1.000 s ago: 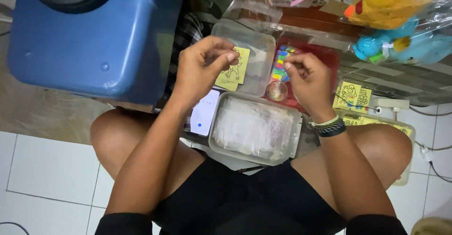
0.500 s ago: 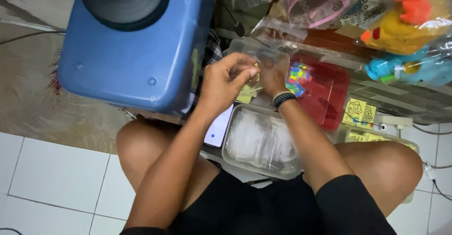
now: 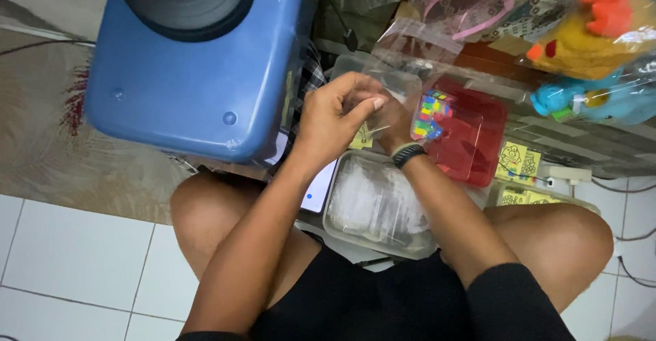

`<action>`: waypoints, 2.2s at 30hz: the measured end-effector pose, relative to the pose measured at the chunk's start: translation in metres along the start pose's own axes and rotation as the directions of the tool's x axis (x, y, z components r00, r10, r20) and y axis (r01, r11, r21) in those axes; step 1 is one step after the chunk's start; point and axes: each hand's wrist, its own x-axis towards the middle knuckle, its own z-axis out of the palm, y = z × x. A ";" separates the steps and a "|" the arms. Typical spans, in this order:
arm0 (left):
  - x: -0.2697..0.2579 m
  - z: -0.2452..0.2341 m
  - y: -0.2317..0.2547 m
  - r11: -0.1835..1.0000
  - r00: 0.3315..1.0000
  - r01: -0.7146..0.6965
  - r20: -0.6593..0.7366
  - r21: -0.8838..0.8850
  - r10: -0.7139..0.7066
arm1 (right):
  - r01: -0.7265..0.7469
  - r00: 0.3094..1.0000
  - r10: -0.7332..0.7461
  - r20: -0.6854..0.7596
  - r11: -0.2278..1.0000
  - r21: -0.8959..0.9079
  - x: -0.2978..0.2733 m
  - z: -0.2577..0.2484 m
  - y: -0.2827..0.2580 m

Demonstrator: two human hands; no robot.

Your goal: The person places illustrated toy cards into small plastic pouches by hand.

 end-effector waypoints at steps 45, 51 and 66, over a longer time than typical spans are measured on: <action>-0.039 0.036 0.013 0.996 0.983 0.035 0.179 0.083 -0.049 | 0.231 0.848 0.149 -0.508 0.759 0.608 -0.094 -0.179 -0.007; -0.037 0.034 0.014 0.997 0.978 0.032 0.203 0.074 -0.047 | 0.275 0.830 0.092 -0.550 0.790 0.548 -0.089 -0.178 -0.015; -0.040 0.040 -0.011 0.986 0.974 0.140 0.165 0.090 -0.154 | 0.348 0.893 -0.131 -0.431 0.808 0.475 -0.092 -0.165 -0.048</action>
